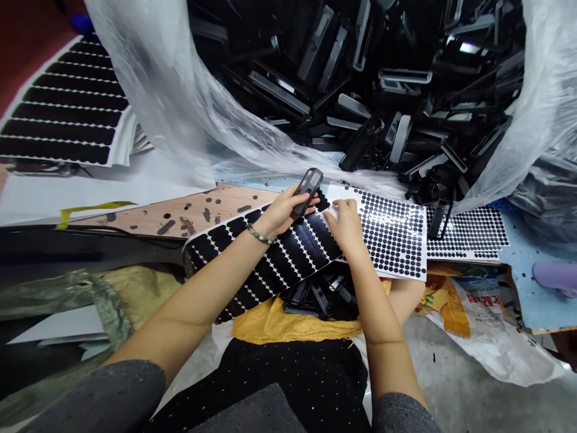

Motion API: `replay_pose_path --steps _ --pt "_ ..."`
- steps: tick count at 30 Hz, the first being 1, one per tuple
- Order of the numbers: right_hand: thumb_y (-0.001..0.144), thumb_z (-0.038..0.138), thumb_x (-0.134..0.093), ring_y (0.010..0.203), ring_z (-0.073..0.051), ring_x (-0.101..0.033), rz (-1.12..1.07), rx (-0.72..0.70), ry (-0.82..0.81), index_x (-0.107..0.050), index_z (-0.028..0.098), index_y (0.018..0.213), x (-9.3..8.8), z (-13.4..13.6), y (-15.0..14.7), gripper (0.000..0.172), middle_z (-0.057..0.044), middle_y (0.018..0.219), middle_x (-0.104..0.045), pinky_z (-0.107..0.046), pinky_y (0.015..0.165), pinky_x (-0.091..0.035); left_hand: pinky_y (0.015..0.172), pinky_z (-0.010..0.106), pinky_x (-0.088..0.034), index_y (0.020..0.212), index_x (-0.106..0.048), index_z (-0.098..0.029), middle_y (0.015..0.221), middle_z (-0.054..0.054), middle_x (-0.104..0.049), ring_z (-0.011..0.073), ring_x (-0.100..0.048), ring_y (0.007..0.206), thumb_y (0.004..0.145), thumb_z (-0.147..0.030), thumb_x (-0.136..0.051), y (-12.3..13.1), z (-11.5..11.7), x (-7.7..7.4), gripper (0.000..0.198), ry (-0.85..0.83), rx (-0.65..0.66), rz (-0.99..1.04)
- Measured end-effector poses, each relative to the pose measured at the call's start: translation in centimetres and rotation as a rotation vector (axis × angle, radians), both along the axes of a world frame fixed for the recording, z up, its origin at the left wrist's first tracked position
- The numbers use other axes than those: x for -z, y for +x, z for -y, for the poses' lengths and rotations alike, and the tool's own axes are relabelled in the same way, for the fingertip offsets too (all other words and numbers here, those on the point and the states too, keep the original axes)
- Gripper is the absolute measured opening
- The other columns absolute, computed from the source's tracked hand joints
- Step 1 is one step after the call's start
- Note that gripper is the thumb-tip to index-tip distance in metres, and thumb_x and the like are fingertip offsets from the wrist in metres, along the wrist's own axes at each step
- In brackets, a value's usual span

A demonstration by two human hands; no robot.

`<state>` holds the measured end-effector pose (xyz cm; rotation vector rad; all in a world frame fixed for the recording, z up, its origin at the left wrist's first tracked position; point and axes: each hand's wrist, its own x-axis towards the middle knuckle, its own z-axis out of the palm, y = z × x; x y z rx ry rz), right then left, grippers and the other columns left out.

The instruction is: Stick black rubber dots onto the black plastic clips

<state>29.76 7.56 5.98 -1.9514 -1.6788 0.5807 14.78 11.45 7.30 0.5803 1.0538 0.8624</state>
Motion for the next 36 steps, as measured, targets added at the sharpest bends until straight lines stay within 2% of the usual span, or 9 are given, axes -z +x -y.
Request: replay_pose_path --steps 5,8,11,15,21,25,31,34,36 --pt "0.080 0.021 -0.064 0.082 -0.019 -0.060 -0.080 -0.016 0.055 -0.062 0.019 0.078 0.4 -1.1 -0.3 0.004 -0.009 0.109 -0.056 -0.041 0.085 -0.052 0.072 0.021 -0.057 0.093 -0.058 -0.016 0.097 0.004 -0.070 0.0136 -0.072 0.090 0.085 -0.009 -0.059 -0.3 -0.2 0.3 0.010 0.011 -0.002 0.007" --pt "0.079 0.023 -0.065 0.084 -0.017 -0.058 -0.314 -0.060 0.138 -0.059 0.021 0.071 0.2 -1.2 0.1 0.010 -0.005 0.100 -0.058 -0.037 0.081 -0.052 0.063 0.018 -0.056 0.094 -0.057 -0.016 0.095 0.005 -0.070 0.0126 -0.072 0.084 0.084 -0.010 -0.060 -0.6 -0.1 -0.2 0.012 0.014 0.019 -0.017" --pt "0.077 0.038 -0.070 0.090 -0.017 -0.058 -0.619 -0.029 0.192 -0.060 0.022 0.071 -0.7 -0.9 0.9 0.019 -0.003 0.096 -0.058 -0.033 0.079 -0.052 0.050 0.014 -0.050 0.099 -0.057 -0.016 0.096 0.006 -0.072 0.0134 -0.073 0.076 0.082 -0.015 -0.063 -1.2 0.7 -0.9 0.018 0.078 0.107 -0.020" --pt "0.070 0.047 -0.076 0.102 -0.019 -0.057 -0.807 -0.028 0.209 -0.060 0.021 0.065 -2.7 -0.3 1.2 0.030 -0.003 0.097 -0.058 -0.035 0.090 -0.050 0.042 0.015 -0.045 0.106 -0.058 -0.015 0.095 0.008 -0.073 0.0161 -0.073 0.071 0.078 -0.026 -0.069 -2.1 2.4 -2.2 0.032 0.183 0.269 0.025" --pt "0.073 0.053 -0.073 0.107 -0.021 -0.058 -0.707 -0.068 0.195 -0.063 0.022 0.069 -4.6 0.4 0.5 0.032 -0.005 0.105 -0.058 -0.040 0.094 -0.051 0.040 0.016 -0.044 0.113 -0.060 -0.015 0.087 0.006 -0.073 0.0175 -0.073 0.067 0.071 -0.030 -0.075 -2.7 3.4 -3.1 0.047 0.231 0.299 0.003" --pt "0.074 0.054 -0.071 0.104 -0.022 -0.059 -0.628 -0.078 0.204 -0.064 0.022 0.071 -4.9 0.7 0.4 0.033 -0.006 0.107 -0.058 -0.040 0.089 -0.053 0.040 0.017 -0.045 0.112 -0.062 -0.016 0.089 0.007 -0.074 0.0175 -0.073 0.068 0.070 -0.030 -0.076 -2.8 3.4 -3.0 0.047 0.268 0.297 -0.015" --pt "0.082 0.046 -0.067 0.107 -0.023 -0.057 -0.520 -0.100 0.252 -0.064 0.022 0.075 -5.0 1.0 0.2 0.025 -0.006 0.106 -0.056 -0.041 0.089 -0.054 0.039 0.016 -0.045 0.112 -0.062 -0.016 0.093 0.008 -0.074 0.0183 -0.074 0.069 0.071 -0.031 -0.077 -2.7 3.8 -3.1 0.046 0.316 0.288 -0.019" --pt "0.084 0.043 -0.065 0.103 -0.023 -0.057 -0.422 -0.060 0.302 -0.064 0.023 0.079 -5.3 1.6 -0.2 0.021 -0.006 0.107 -0.055 -0.041 0.085 -0.056 0.039 0.017 -0.047 0.113 -0.061 -0.016 0.094 0.009 -0.073 0.0203 -0.075 0.072 0.072 -0.033 -0.076 -2.5 4.2 -3.2 0.047 0.333 0.269 -0.029" --pt "0.085 0.044 -0.064 0.099 -0.022 -0.059 -0.344 -0.005 0.332 -0.064 0.024 0.085 -5.5 2.2 -0.6 0.020 -0.007 0.115 -0.054 -0.042 0.085 -0.056 0.040 0.016 -0.047 0.114 -0.059 -0.016 0.095 0.009 -0.073 0.0208 -0.075 0.074 0.072 -0.034 -0.076 -2.3 4.5 -3.3 0.049 0.336 0.246 -0.025"
